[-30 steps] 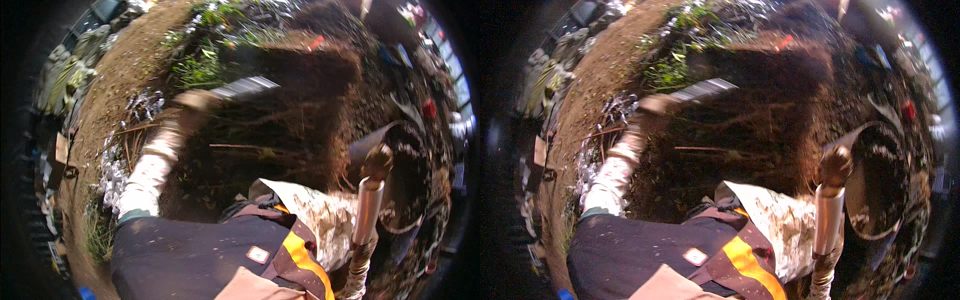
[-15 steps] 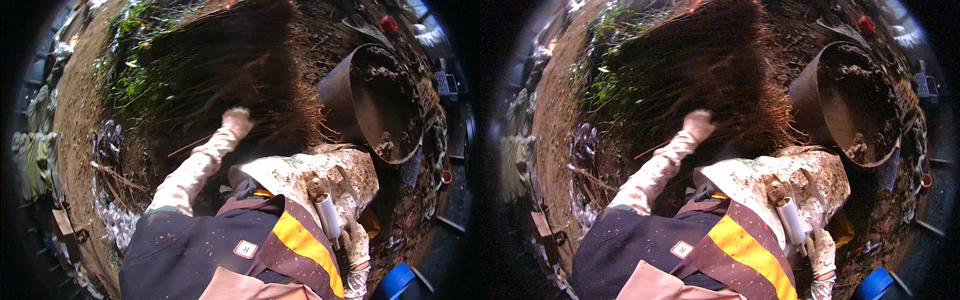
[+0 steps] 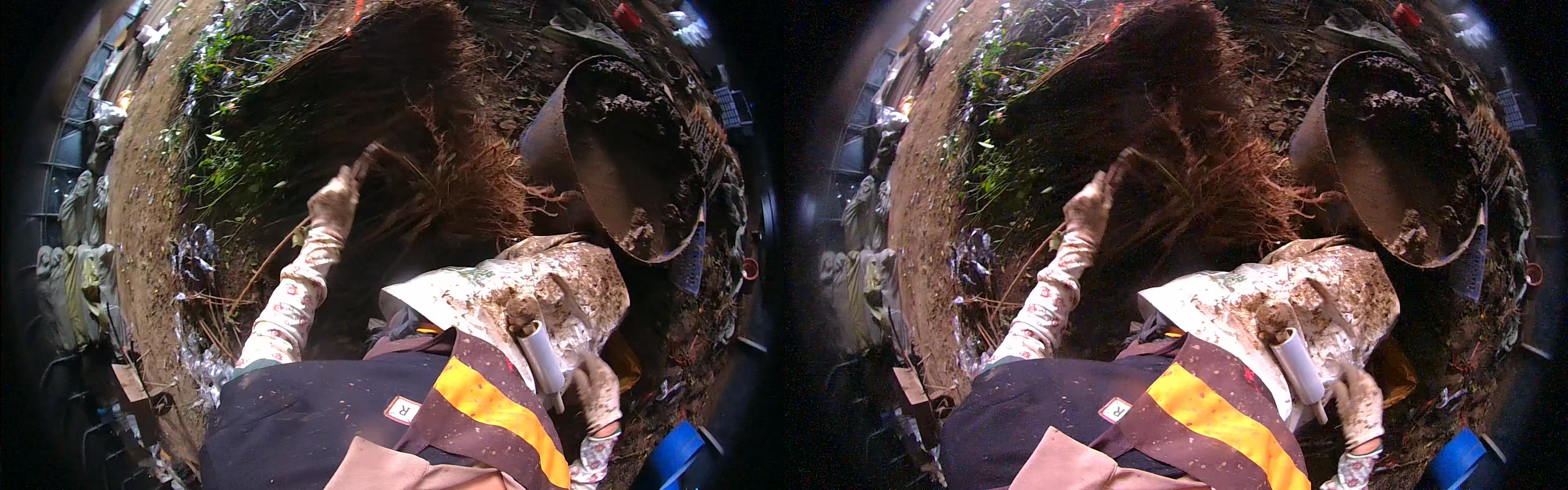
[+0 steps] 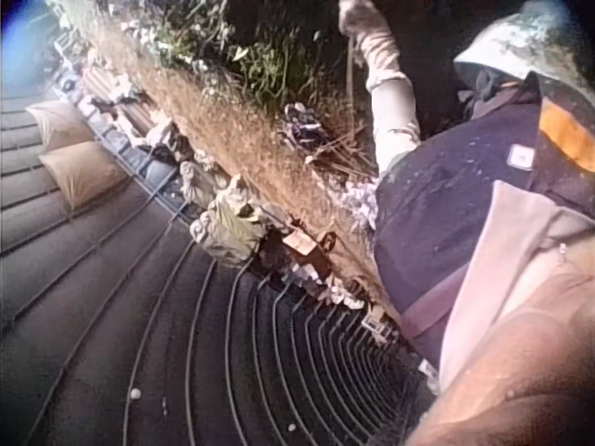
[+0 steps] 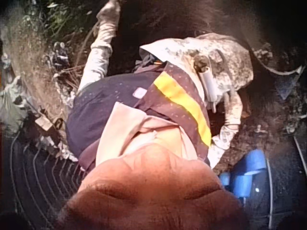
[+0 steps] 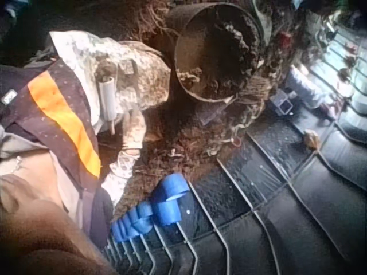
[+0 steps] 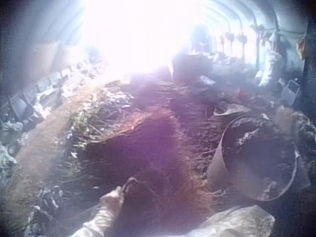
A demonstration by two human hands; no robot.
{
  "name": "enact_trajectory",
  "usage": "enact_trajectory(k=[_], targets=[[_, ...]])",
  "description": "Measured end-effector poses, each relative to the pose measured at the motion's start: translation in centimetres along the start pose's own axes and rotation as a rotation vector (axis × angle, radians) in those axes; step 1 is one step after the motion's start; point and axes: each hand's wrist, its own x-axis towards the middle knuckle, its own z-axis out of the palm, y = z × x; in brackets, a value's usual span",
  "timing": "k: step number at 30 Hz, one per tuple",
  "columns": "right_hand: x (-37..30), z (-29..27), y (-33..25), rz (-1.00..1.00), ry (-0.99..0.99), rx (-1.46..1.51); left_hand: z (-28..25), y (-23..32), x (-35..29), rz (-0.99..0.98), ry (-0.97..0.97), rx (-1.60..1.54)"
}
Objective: The person repeatedly picks up root-like objects from a pile, dips them into a bucket of muddy water, and uses a cylindrical tool to scrub and clean them. The cleaned roots are then placed back onto the pile.
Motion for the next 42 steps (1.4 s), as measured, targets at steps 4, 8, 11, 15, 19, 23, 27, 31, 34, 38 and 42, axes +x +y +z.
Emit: enact_trajectory(k=[4,8,11,15,19,23,27,31,34,38,42], targets=[[6.3,-3.2,-5.0,-0.33,0.233,-0.141,-5.0,-3.1,1.5,-0.114,-0.022,-0.088],[14.1,-2.7,-15.0,-0.627,0.209,0.113,-8.6,-4.0,1.2,-0.323,-0.246,-0.945],[22.6,2.9,-19.2,-0.726,0.226,0.249,-10.2,-3.0,0.2,-0.394,-0.367,-1.334],[31.4,5.3,-25.7,-0.218,-0.705,1.347,-10.4,-1.0,-0.7,-0.408,-0.634,-1.575],[32.0,6.6,-26.7,-0.162,-0.397,1.335,-10.7,0.4,-1.1,-0.276,-0.838,-1.561],[30.3,6.2,-24.6,-0.118,-0.281,1.311,-7.4,0.3,-1.3,-0.259,-0.905,-1.575],[28.0,4.4,-22.5,-0.028,-0.24,1.21,-5.1,0.8,-0.5,-0.229,-1.028,-1.512],[28.3,5.5,-19.3,0.001,-0.199,1.223,-3.4,1.2,0.0,-0.285,-1.129,-1.608],[28.2,4.6,-18.9,0.032,-0.202,1.239,-3.0,1.8,0.2,-0.298,-1.128,-1.589],[29.0,4.7,-19.0,0.072,-0.275,1.287,-2.8,3.1,0.8,-0.195,-1.325,-1.684],[27.0,3.0,-21.2,-0.051,-0.458,1.539,-4.1,4.7,0.8,0.021,-1.373,-1.37]])
